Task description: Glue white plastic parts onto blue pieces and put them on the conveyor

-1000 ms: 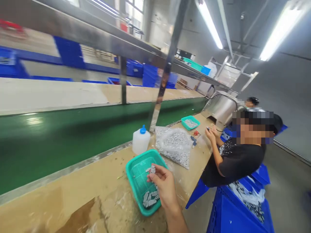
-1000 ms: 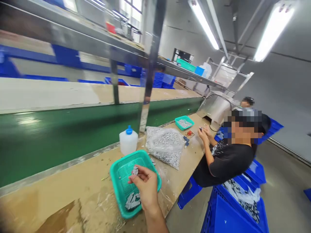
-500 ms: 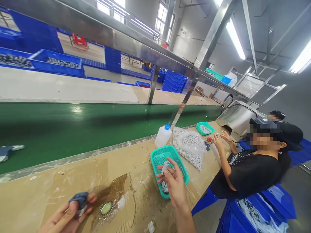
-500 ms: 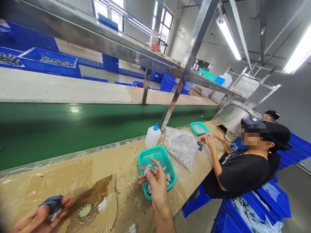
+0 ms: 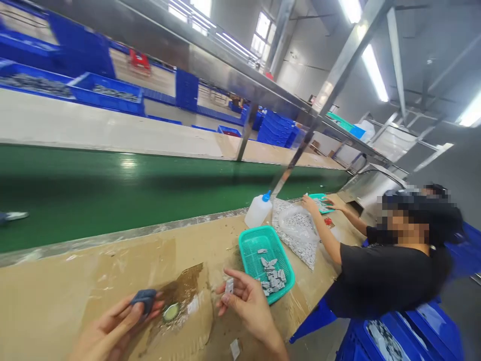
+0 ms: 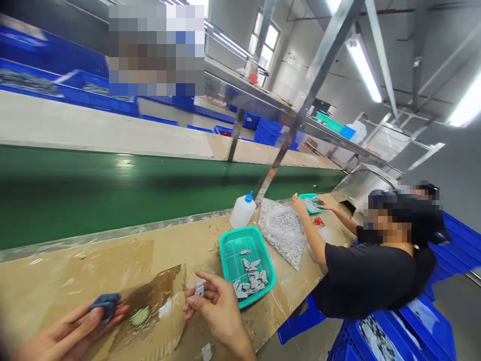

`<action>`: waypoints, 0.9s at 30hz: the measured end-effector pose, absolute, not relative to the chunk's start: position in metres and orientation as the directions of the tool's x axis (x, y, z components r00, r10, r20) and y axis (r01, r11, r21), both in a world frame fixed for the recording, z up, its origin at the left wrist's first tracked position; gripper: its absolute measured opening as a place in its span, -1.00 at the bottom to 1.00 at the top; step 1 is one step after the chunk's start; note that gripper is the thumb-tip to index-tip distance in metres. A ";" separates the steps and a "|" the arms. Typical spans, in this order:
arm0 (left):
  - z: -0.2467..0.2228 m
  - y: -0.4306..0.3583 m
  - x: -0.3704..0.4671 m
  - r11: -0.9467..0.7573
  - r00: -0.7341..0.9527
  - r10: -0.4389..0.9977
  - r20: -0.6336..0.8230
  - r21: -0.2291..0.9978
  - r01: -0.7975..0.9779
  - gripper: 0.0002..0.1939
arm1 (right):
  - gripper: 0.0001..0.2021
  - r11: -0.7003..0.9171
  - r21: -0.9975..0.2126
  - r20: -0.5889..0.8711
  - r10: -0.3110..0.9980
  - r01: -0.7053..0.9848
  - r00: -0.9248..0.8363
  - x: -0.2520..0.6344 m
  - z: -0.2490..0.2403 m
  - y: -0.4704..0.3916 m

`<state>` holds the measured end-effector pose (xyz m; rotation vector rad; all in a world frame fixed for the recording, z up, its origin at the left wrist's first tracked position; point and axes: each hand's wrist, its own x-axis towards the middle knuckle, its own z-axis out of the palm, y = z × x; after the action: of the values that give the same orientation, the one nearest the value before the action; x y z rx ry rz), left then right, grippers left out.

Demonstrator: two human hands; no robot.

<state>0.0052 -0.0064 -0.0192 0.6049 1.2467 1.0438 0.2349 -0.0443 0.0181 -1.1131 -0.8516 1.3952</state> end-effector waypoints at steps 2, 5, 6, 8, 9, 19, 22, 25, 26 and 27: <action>-0.010 -0.012 0.007 0.450 0.037 0.882 -0.470 0.814 -0.367 -0.53 | -0.43 -0.169 -0.941 -0.176 0.984 -0.294 -0.003 0.223 0.011 -0.048; -0.004 -0.014 0.004 0.344 0.014 0.925 -0.380 0.822 -0.453 -0.43 | -0.65 -0.140 -0.977 -0.136 0.990 -0.158 -0.033 0.215 0.000 -0.051; -0.004 -0.014 0.001 0.295 -0.010 0.940 -0.340 0.830 -0.473 -0.42 | -0.69 -0.107 -0.991 -0.104 0.994 -0.078 -0.034 0.214 -0.004 -0.050; -0.005 -0.013 -0.006 0.200 -0.083 0.958 -0.275 0.846 -0.494 -0.40 | -0.71 -0.020 -0.993 -0.025 0.999 0.119 -0.040 0.215 -0.012 -0.045; -0.006 -0.013 -0.009 0.168 -0.110 0.961 -0.254 0.851 -0.497 -0.40 | -0.71 0.027 -0.976 0.016 0.998 0.216 -0.055 0.216 -0.016 -0.041; -0.006 -0.012 -0.007 0.146 -0.105 0.954 -0.281 0.741 -0.656 -0.43 | -0.72 0.252 -0.814 0.168 0.965 0.523 -0.203 0.203 -0.042 -0.024; -0.007 -0.011 -0.013 0.126 -0.132 0.951 -0.281 0.738 -0.663 -0.45 | -0.74 0.364 -0.758 0.265 0.930 0.541 -0.254 0.201 -0.044 -0.024; -0.006 -0.011 -0.018 0.113 -0.150 0.950 -0.275 0.747 -0.656 -0.45 | -0.76 0.445 -0.702 0.341 0.895 0.556 -0.286 0.201 -0.045 -0.026; -0.006 -0.011 -0.019 0.119 -0.142 0.951 -0.275 0.748 -0.653 -0.45 | -0.76 0.458 -0.687 0.356 0.889 0.564 -0.289 0.202 -0.045 -0.027; -0.006 -0.011 -0.019 0.129 -0.130 0.952 -0.278 0.748 -0.651 -0.45 | -0.76 0.468 -0.675 0.364 0.884 0.570 -0.294 0.202 -0.045 -0.028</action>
<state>-0.0193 -0.0111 -0.0055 0.4241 0.9263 1.4488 0.2018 -0.0278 -0.0454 -1.2060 -1.9938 0.5521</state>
